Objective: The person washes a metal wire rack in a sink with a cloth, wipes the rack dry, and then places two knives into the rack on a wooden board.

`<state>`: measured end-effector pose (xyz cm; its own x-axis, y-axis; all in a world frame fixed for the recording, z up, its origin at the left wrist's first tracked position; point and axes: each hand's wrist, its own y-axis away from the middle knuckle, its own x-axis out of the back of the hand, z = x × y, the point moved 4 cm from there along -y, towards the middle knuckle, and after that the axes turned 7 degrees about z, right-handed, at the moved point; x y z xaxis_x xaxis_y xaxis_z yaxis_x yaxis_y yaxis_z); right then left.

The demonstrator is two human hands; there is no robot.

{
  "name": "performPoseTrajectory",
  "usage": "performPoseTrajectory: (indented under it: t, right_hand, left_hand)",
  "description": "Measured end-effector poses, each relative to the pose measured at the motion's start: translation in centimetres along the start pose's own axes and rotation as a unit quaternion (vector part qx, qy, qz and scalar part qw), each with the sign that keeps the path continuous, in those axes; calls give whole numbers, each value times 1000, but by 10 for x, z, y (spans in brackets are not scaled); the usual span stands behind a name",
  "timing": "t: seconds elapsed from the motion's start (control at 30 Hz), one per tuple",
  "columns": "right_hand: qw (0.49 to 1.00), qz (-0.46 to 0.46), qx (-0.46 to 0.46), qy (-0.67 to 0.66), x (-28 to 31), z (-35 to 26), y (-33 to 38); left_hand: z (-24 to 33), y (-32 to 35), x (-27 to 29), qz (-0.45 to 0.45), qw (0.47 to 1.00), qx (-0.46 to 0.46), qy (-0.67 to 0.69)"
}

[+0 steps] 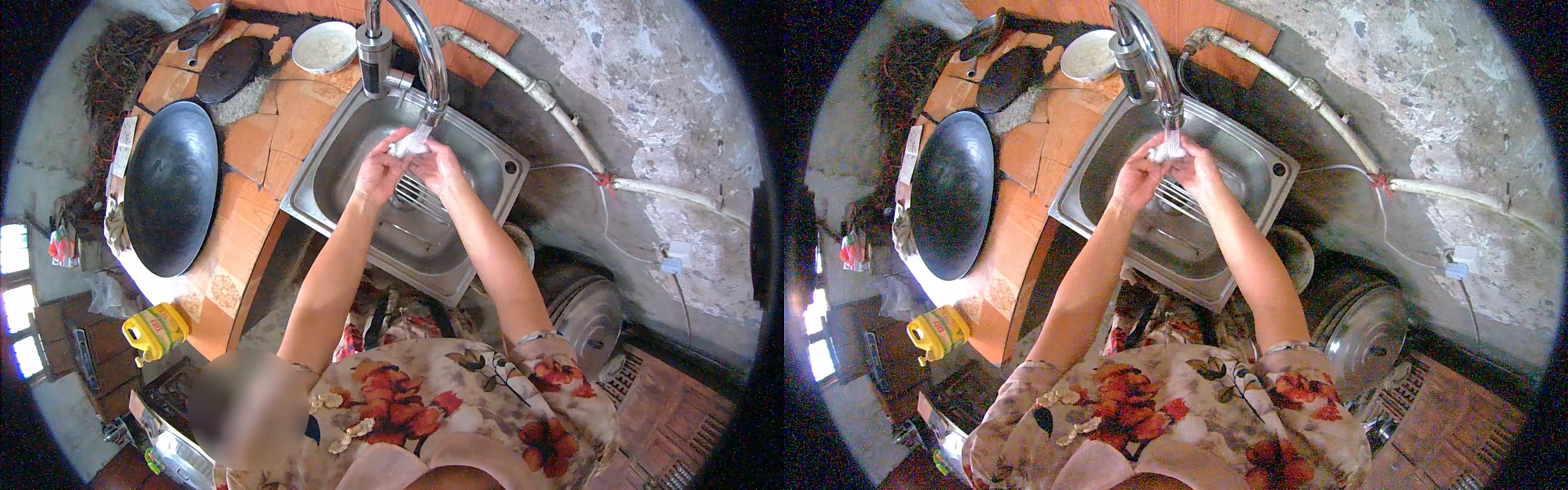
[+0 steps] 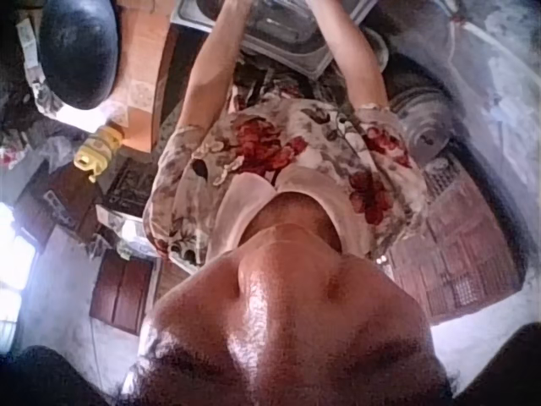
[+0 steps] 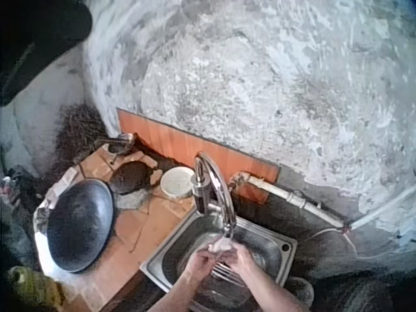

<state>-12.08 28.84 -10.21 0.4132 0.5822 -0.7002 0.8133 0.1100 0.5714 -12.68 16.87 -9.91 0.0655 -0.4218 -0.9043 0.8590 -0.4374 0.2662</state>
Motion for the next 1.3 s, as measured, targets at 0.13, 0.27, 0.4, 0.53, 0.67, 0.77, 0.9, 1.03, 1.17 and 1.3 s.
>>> performPoseTrajectory:
  t: [0.13,0.27,0.4,0.53,0.67,0.77,0.9,1.03,1.17,1.3]
  right_hand:
    - [990,-56,109,67,-7,1,1]
    - [995,-11,75,60,-4,3,0]
    - [973,-32,180,138,-5,6,-3]
    - [954,-23,216,207,-10,4,3]
    - [918,-2,248,309,-11,6,4]
    - [881,-9,306,360,-13,9,2]
    - [822,52,358,440,-6,10,-5]
    - [856,74,325,394,-5,10,-1]
    - [875,64,300,373,-11,8,7]
    - [868,76,303,385,-11,7,8]
  left_hand:
    - [4,11,-3,43,996,-68,40]
    - [6,11,-4,61,989,-24,129]
    - [7,7,-2,32,992,-25,119]
    - [7,3,8,13,995,-84,47]
    - [1,3,5,54,992,-81,85]
    - [0,3,8,73,990,-75,99]
    - [3,2,10,79,993,-74,52]
    - [14,4,6,75,993,-68,-67]
    - [20,6,9,97,979,-90,-155]
    - [26,3,12,112,886,-181,-413]
